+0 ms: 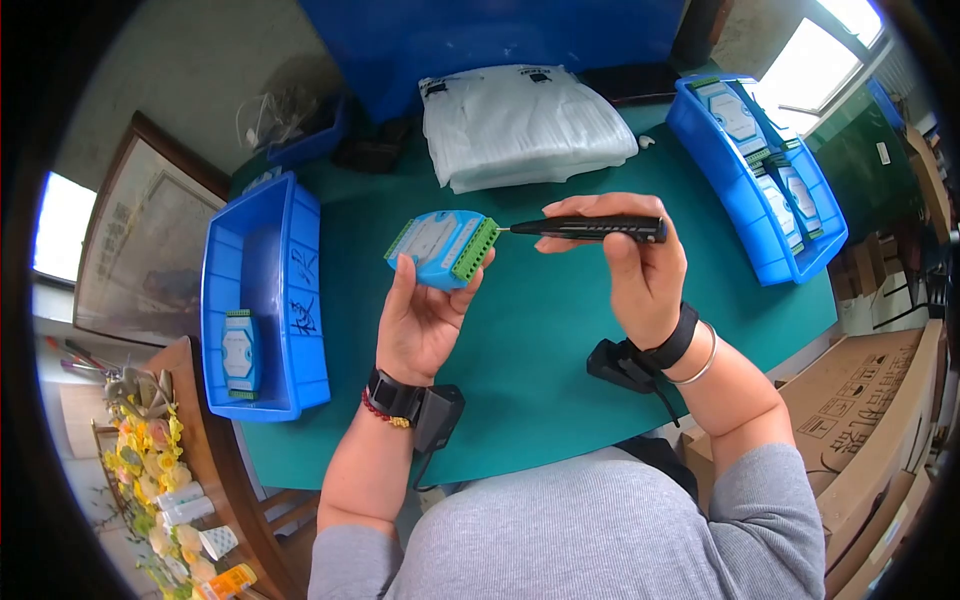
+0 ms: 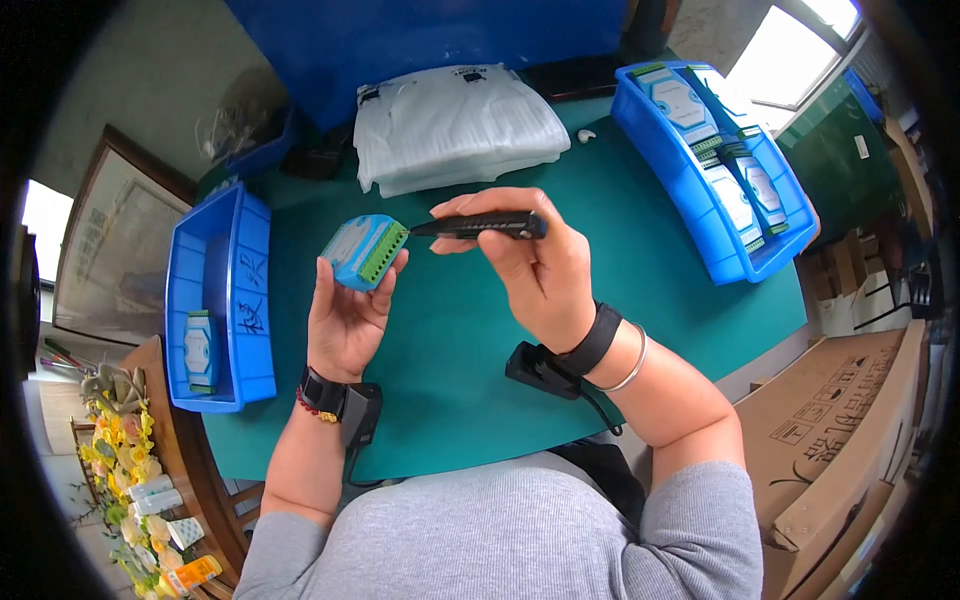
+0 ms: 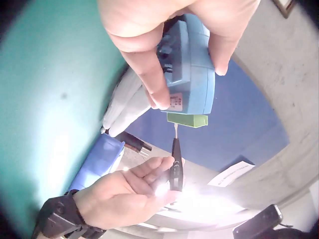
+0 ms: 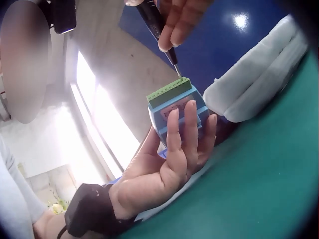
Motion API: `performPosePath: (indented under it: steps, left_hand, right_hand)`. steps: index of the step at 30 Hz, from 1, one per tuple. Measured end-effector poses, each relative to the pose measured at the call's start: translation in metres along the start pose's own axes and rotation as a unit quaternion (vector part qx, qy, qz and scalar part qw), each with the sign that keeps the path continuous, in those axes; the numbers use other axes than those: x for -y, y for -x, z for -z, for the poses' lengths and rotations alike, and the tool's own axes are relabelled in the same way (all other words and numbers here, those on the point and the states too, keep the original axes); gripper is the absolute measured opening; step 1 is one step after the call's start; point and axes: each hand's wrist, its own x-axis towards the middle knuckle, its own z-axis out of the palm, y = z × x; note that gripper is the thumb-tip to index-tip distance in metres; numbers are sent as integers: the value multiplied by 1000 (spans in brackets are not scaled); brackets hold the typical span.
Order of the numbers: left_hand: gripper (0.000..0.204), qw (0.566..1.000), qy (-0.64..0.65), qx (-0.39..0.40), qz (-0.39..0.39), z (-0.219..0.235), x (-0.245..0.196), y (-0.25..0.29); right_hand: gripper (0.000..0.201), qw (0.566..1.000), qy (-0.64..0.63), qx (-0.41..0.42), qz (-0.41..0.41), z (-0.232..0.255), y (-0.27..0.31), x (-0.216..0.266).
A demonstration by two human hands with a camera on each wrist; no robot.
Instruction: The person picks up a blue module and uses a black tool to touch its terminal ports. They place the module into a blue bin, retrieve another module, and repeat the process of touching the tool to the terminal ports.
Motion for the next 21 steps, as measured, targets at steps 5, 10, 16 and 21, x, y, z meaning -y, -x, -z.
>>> performPosePath:
  steps: [5, 10, 16, 21]
  left_hand:
    - [67, 1000, 24, -17, 1, 4, -1, -1]
    - [64, 998, 54, -13, 20, 8, -1, -1]
    - [69, 999, 47, -18, 11, 4, 0, -2]
    - [71, 997, 65, -28, 6, 5, -1, -3]
  right_hand:
    - [21, 1000, -13, -10, -19, -1, 0, 1]
    - [22, 999, -11, -21, -47, 2, -1, 3]
    - [22, 997, 70, 24, 18, 1, 0, 5]
    - [21, 999, -15, -11, -28, 1, -1, 6]
